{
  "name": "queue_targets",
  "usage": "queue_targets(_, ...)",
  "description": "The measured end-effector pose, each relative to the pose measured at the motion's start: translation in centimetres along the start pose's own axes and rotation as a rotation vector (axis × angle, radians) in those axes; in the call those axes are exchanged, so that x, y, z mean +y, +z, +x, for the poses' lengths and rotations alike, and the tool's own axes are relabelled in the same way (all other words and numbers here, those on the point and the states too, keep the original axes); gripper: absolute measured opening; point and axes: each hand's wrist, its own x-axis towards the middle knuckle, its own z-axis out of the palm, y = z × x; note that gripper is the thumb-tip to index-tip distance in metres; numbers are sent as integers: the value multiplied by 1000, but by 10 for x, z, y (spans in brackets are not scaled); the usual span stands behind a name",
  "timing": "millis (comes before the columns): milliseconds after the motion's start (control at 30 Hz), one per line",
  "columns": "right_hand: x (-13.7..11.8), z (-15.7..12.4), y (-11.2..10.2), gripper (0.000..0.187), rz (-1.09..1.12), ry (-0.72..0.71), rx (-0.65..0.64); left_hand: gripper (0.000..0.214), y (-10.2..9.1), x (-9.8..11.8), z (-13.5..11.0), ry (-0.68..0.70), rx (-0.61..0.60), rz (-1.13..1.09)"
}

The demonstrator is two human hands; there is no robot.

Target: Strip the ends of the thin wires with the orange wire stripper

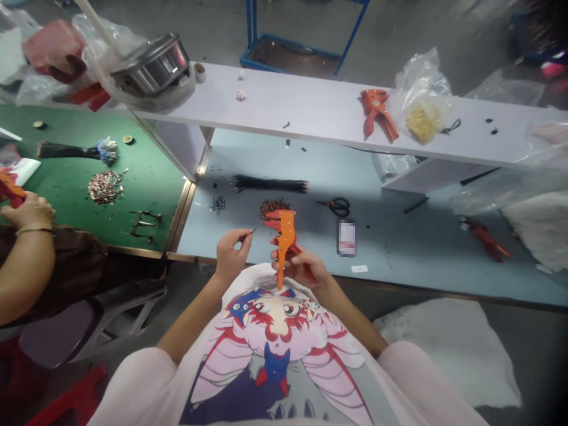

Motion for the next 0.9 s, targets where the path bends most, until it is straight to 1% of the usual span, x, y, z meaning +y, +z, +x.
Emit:
queue_targets(67,0,1,8,50,26,4,-5,15,-2,-2,2,18,-5,-23)
queue_targets(200,0,10,25,49,8,-16,-3,14,-1,-1,2,75,-74,-139)
queue_targets(300,3,16,34,49,-21,4,-11,13,1,4,1,129,-73,-214)
queue_targets(400,6,18,40,47,-44,33,-25,12,0,6,1,105,-64,-239)
queue_targets(500,10,17,44,46,-57,50,-50,13,-4,4,3,117,-80,-232)
queue_targets(633,15,20,48,43,-38,43,-66,13,-10,-4,4,235,-84,-189)
queue_targets(700,19,22,49,42,-32,41,-65,13,-13,-8,3,264,-86,-161)
queue_targets(900,34,29,51,41,-17,65,-60,16,-22,-15,-3,232,-92,-106)
